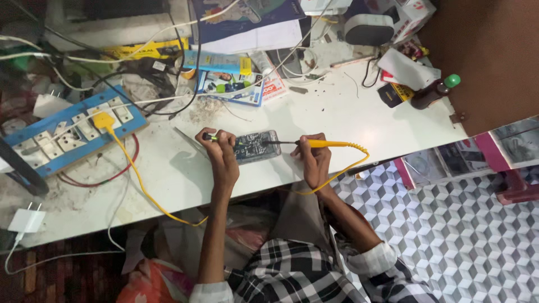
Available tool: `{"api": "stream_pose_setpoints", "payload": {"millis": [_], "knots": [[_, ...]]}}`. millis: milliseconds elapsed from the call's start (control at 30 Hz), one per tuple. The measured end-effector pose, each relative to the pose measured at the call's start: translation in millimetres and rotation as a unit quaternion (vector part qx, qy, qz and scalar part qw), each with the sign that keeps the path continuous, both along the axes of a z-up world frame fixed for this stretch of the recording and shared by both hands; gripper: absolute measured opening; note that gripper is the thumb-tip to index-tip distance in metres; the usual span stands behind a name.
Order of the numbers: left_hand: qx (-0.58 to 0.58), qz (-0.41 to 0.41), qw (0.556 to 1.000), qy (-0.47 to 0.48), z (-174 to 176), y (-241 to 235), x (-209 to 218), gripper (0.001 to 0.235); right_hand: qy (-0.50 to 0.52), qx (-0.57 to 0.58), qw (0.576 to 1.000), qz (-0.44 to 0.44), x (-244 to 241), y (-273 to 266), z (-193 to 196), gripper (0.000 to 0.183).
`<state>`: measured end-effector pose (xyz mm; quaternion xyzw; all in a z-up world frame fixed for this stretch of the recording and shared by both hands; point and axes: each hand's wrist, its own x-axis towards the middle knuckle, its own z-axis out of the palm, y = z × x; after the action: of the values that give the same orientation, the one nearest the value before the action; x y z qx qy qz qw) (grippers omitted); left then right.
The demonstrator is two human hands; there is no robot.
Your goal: The person uses a soldering iron and solder wire to work on a small electronic circuit board placed on a cluttered workbench. They repeatedly apply heat and solder to various points on the board while holding the components steady.
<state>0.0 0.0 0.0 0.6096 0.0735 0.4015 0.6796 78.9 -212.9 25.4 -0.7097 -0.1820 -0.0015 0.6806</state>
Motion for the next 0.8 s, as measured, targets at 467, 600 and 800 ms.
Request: {"api": "stream_pose_setpoints", "payload": {"millis": [467,600,800], "knots": [[0.016,0.001,1.000,-0.023,17.3,-3.7,-0.8,0.019,0.004,0.037,0.999,-0.028,-3.0,8.0,9.1,0.022],[0.028,0.016,0.999,-0.005,17.4,-5.0,-3.3,0.019,0.017,0.052,0.998,-0.019,-5.6,7.2,8.5,0.022],[0.001,0.013,1.000,-0.009,15.2,-4.1,-0.6,0.020,0.019,0.044,0.999,-0.013,-5.2,6.5,8.7,0.023]]}}
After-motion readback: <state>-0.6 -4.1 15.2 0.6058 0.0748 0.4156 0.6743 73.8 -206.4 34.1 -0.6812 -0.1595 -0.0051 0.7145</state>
